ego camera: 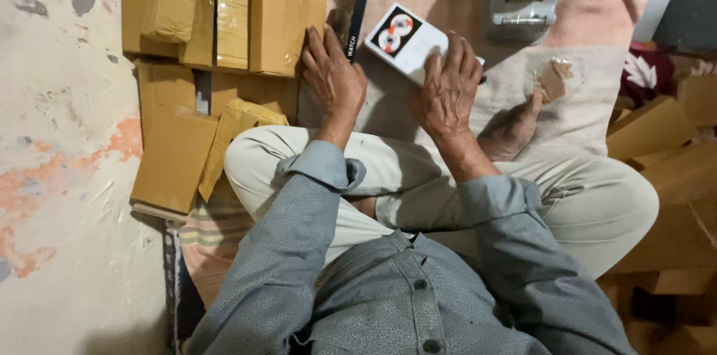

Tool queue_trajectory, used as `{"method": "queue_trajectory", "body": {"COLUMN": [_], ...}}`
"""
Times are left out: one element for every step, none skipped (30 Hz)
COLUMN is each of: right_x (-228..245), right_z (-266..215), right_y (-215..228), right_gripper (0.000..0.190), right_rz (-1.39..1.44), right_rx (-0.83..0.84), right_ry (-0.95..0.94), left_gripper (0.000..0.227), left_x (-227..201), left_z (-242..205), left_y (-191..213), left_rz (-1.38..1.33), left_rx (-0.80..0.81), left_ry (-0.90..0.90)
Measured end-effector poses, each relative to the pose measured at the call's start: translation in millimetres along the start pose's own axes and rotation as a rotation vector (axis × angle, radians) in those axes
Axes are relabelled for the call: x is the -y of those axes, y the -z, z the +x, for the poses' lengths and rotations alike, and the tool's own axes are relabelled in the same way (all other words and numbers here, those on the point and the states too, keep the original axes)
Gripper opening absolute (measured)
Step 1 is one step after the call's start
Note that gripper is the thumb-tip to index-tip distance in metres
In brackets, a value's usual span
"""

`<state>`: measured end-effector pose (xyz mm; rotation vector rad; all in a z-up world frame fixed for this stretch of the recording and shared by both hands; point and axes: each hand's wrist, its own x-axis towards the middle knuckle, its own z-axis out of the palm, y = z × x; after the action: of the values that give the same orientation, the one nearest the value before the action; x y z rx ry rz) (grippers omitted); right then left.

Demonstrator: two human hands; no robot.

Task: The person sits on the floor and packs smartwatches into cardboard boxes. They place the watch, strap, and charging cable into a white tray, insert the tray into a product box, then place the product box into a shipping box and seal it with tape. The process is repeated for a second unit.

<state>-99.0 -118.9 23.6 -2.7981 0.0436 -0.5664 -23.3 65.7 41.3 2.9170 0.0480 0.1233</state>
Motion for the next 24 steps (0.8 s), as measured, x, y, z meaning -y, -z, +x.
{"method": "queue_trajectory", "body": {"right_x": [0,-1,-3,-7,-12,-18,-22,-24,-23,-22,-21,-19,-14,-11,-9,-9,-6,-6,-10,-14,-18,-22,-25,-27], "right_z": [0,0,0,1,3,6,9,12,13,13,14,13,10,8,8,9,8,9,13,16,16,15,11,9], "right_y": [-3,-5,-7,-7,-7,-5,-2,2,7,14,22,31,40,48,54,60,62,62,61,58,53,47,40,31], "right_gripper": [0.06,0.069,0.069,0.07,0.071,0.071,0.072,0.073,0.075,0.077,0.079,0.085,0.091,0.098,0.096,0.094,0.092,0.088,0.083,0.079,0.072,0.065,0.059,0.057], "right_rz": [-0.04,-0.08,-0.036,0.008,0.047,0.05,0.055,0.06,0.073,0.087,0.098,0.157,0.218,0.279,0.26,0.243,0.235,0.376,0.511,0.646,0.953,1.262,1.568,1.653], "right_rx": [0.01,0.019,0.057,0.095,0.13,0.194,0.26,0.326,0.319,0.312,0.302,0.23,0.163,0.096,0.023,-0.051,-0.122,-0.02,0.074,0.171,0.243,0.317,0.396,0.416], "right_ry": [0.017,0.033,-0.001,-0.036,-0.07,-0.111,-0.154,-0.196,-0.234,-0.271,-0.31,-0.285,-0.254,-0.222,-0.174,-0.124,-0.076,-0.176,-0.278,-0.376,-0.513,-0.647,-0.782,-0.848], "left_gripper": [0.083,0.086,0.089,0.092,0.094,0.097,0.099,0.101,0.104,0.105,0.106,0.107,0.105,0.103,0.102,0.102,0.103,0.104,0.102,0.099,0.097,0.09,0.084,0.077], "left_x": [2,2,3,5,5,6,8,10,13,15,16,16,17,19,20,19,21,23,21,19,17,16,16,16], "left_z": [-1,-1,-1,-3,-4,-5,-5,-5,-6,-6,-4,-2,-2,-3,-3,-2,-4,-5,-3,-1,0,4,4,4], "left_y": [-1,-4,-8,-12,-18,-25,-30,-36,-41,-46,-49,-52,-53,-53,-51,-50,-46,-40,-36,-31,-26,-22,-18,-15], "left_rz": [-0.036,-0.072,-0.109,-0.134,-0.162,-0.191,-0.194,-0.196,-0.2,-0.195,-0.192,-0.19,-0.152,-0.115,-0.075,-0.085,-0.087,-0.088,-0.082,-0.076,-0.071,-0.06,-0.049,-0.038], "left_rx": [0.02,0.039,0.057,0.06,0.061,0.062,0.064,0.065,0.069,0.072,0.075,0.078,0.01,-0.059,-0.13,-0.145,-0.16,-0.174,-0.157,-0.139,-0.118,-0.149,-0.174,-0.2], "left_ry": [0.016,0.031,0.043,0.019,-0.008,-0.034,-0.056,-0.078,-0.103,-0.067,-0.035,-0.003,-0.008,-0.012,-0.012,-0.011,-0.008,-0.006,0.023,0.052,0.082,0.063,0.048,0.032]}}
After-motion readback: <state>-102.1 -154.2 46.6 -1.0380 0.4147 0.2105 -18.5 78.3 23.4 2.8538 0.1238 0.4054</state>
